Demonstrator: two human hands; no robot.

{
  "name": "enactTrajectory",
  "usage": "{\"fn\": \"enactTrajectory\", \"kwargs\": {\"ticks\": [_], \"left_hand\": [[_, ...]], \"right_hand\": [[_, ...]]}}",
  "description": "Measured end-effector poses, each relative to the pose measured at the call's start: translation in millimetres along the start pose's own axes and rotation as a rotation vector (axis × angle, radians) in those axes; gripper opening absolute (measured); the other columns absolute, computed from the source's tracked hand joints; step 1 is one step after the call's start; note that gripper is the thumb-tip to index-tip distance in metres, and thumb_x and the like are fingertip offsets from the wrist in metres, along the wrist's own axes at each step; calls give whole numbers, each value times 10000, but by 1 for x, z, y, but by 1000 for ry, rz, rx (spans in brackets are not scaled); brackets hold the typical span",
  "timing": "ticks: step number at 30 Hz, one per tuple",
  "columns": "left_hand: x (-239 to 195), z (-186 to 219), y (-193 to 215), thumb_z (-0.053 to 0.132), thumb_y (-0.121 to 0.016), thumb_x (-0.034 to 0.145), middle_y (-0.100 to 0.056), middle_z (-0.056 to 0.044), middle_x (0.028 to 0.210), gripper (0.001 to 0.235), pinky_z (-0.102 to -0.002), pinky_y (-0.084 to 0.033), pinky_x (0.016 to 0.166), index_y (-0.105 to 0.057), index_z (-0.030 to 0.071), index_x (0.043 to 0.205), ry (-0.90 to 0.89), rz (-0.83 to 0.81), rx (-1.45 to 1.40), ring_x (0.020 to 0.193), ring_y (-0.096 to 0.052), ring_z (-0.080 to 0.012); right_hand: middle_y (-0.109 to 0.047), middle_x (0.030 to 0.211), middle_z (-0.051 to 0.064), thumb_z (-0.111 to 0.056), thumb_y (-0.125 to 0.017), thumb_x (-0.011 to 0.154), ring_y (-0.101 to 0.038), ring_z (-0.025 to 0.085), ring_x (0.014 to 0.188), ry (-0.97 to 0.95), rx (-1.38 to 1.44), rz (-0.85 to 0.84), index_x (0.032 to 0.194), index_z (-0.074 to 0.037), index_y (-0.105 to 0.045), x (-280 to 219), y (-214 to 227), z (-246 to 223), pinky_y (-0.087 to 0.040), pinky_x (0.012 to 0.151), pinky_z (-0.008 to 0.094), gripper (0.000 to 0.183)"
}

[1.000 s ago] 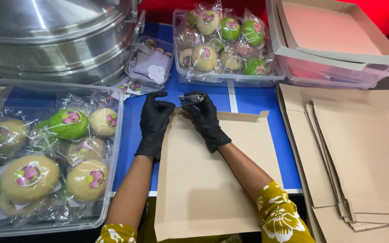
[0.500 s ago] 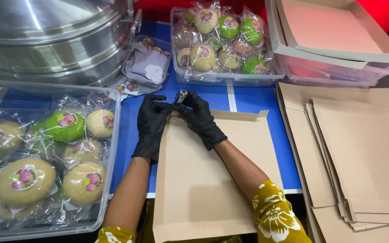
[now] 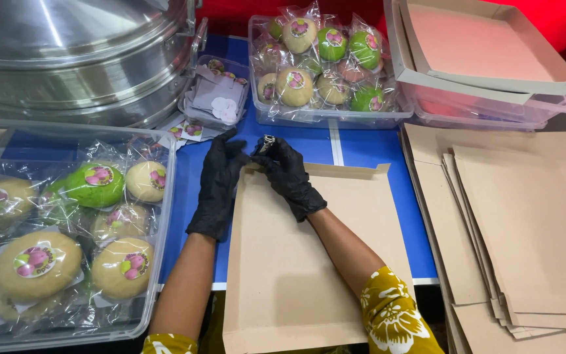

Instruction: Assembling and stapling cardboard pastry boxes at a packaging station.

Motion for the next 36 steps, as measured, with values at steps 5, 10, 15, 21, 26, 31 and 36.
{"fn": "enactTrajectory", "kwargs": {"ticks": [5,10,15,21,26,31,36], "left_hand": [[3,15,-13,212,-821,810,-671,-10,1358,586,-499,-415,1157,-658,270,1370,101,-180,390,1352,-562,-280],[12,-5,-9,279,-849,832,-722,12,1265,543,-478,-496,1063,-670,295,1344,-84,-199,418,1257,-636,-267],[9,3,-6,348,-753,913,-700,19,1322,612,-510,-505,1044,-522,356,1479,-112,-266,498,1260,-631,-255],[5,15,-3,177,-622,984,-680,-119,1364,795,-598,-481,1040,-218,289,1659,-123,-370,563,1242,-627,-395],[4,18,0,168,-627,980,-660,-154,1392,830,-605,-481,1036,-177,261,1671,-131,-385,539,1254,-614,-408],[6,13,-2,182,-635,979,-657,-104,1403,817,-584,-485,1039,-206,304,1663,-109,-397,573,1252,-620,-381],[14,-13,-4,267,-645,982,-682,-9,1368,688,-528,-511,1025,-358,379,1597,-81,-386,592,1231,-646,-303]], "right_hand": [[-779,880,133,-49,-812,879,-757,221,858,38,34,-20,1105,-10,-724,-1,2,6,-602,789,396,246],[-782,901,137,-75,-767,921,-766,242,825,38,-8,-34,1091,-25,-721,-2,4,-2,-605,798,389,183],[-781,937,146,-87,-772,921,-765,263,870,52,-35,-48,1099,-27,-712,-1,3,-9,-601,821,415,197],[-776,980,130,-82,-783,910,-750,294,971,110,-23,-46,1152,-37,-701,-1,-1,-4,-582,891,469,260],[-775,1012,131,-95,-775,921,-741,317,1001,114,-94,-28,1154,-49,-702,-4,-4,8,-569,921,479,248],[-762,967,140,-89,-760,928,-740,355,972,139,-179,-23,1116,-40,-699,-5,-4,2,-578,897,477,204],[-753,914,141,-59,-764,912,-735,376,907,194,-270,-3,1036,-45,-703,-6,-6,-3,-578,876,458,139]]}}
Point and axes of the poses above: each hand's wrist, its own x-axis towards the middle knuckle, its own y-axis out of the back of the hand, z = x × y, the point moved 2 cm from there along x, towards the middle knuckle
